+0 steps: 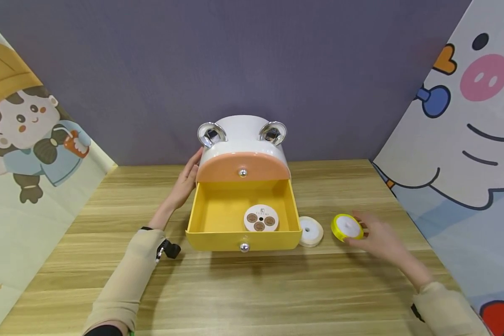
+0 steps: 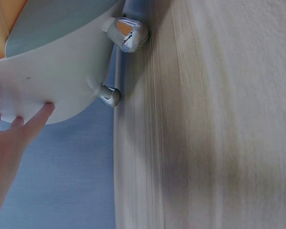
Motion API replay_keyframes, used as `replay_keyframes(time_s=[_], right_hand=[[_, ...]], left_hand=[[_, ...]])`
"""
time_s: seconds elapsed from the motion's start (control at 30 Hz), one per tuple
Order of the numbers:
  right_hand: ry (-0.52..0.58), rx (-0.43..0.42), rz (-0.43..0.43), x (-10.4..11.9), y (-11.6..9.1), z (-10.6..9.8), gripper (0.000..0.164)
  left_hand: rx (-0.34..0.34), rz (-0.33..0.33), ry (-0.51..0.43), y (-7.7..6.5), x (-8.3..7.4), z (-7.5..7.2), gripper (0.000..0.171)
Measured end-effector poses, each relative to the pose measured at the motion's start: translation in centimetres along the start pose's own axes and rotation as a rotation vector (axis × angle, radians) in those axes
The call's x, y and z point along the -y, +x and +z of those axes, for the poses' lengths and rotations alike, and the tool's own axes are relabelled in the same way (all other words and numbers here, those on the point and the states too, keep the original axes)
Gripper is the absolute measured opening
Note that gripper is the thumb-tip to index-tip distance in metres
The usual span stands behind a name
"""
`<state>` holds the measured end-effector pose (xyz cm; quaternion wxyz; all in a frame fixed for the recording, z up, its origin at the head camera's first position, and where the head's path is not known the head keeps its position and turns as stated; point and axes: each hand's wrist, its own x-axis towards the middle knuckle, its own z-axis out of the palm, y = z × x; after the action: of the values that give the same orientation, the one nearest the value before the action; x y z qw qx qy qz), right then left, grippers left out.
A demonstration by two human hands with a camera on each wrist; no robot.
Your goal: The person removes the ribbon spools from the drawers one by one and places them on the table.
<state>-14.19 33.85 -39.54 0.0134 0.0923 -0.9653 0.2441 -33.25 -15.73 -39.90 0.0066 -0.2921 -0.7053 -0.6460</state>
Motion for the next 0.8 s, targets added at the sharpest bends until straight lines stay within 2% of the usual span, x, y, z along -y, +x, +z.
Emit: replay_keyframes(time_s=[0.13, 0.57, 0.8], right_hand=[[-0.010, -0.003, -0.008, -0.5, -0.2, 0.6, 0.083], [0.003, 0.026, 0.006, -0.9, -0.4, 1.5, 0.085], [0.015, 0.028, 0.003, -1.0, -0.4, 1.9, 0.084]], left_hand=[[0.009, 0.009, -0.002, -0.1, 0.2, -0.1, 0.054], [0.008, -0.021, 0.000, 0.0, -0.1, 0.0, 0.051], [0.017, -0.040, 0.003, -0.5, -2.1, 0.4, 0.052]])
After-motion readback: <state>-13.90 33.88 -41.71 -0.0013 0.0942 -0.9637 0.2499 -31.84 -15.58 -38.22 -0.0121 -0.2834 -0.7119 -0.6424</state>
